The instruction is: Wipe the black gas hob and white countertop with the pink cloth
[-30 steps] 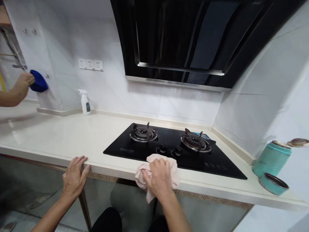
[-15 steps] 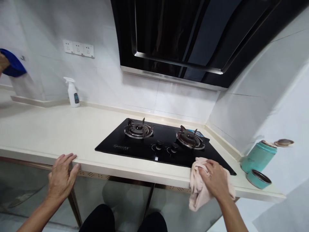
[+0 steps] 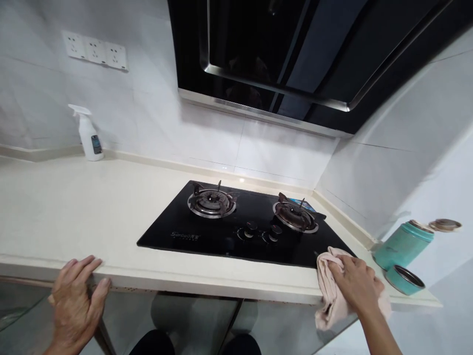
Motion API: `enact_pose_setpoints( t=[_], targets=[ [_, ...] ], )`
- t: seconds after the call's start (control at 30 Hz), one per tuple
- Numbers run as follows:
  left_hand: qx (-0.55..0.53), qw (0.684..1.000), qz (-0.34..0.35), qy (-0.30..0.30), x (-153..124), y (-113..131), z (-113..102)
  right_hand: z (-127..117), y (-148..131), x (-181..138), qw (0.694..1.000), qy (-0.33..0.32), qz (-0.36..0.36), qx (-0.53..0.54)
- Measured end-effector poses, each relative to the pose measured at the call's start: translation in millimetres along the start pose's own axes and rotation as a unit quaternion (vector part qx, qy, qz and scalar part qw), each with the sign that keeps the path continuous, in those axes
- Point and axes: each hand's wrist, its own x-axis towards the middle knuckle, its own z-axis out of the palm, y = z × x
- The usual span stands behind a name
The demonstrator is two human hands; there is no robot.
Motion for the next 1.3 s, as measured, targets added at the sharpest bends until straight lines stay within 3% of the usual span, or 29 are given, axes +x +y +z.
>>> enact_pose_setpoints(
  t=[0.17,0.33,0.43,0.6,0.77,0.87,1.0,1.13,1.3],
  targets=[
    [-0.022,0.997,0.019,0.068,-1.7,-2.0,17.1,-11.3,-54.5,-33.6,0.999,0.010,-0.039,-0.017],
    [-0.022,0.997,0.012,0.076,-3.7,-2.6,21.1,-29.5,-161.1,-89.3,0.978,0.047,-0.192,0.058],
    [-0.009,0.998,0.001,0.067,-6.0,-3.4,19.8,-43.1,-234.0,-123.8,0.949,0.058,-0.275,0.146],
    [-0.001,0.998,0.002,0.064,-8.6,-8.5,19.6,-66.9,-340.8,-170.6,0.880,-0.001,-0.406,0.248],
    [0.013,0.999,0.015,0.050,-4.6,-10.7,16.2,-80.4,-407.3,-184.3,0.815,-0.060,-0.524,0.239],
    [0.026,0.999,0.012,0.038,-1.0,-7.7,10.3,-79.5,-415.0,-179.3,0.797,-0.076,-0.547,0.244],
    [0.054,0.998,-0.011,0.012,1.4,-2.8,1.2,-72.9,-392.1,-174.1,0.784,-0.056,-0.548,0.288],
    [0.075,0.997,-0.017,-0.016,3.5,2.8,-8.3,-70.6,-344.0,-160.4,0.794,-0.071,-0.515,0.316],
    [0.087,0.996,-0.007,-0.025,8.0,10.7,-18.3,-62.1,-251.2,-119.1,0.846,-0.095,-0.436,0.292]
  ],
)
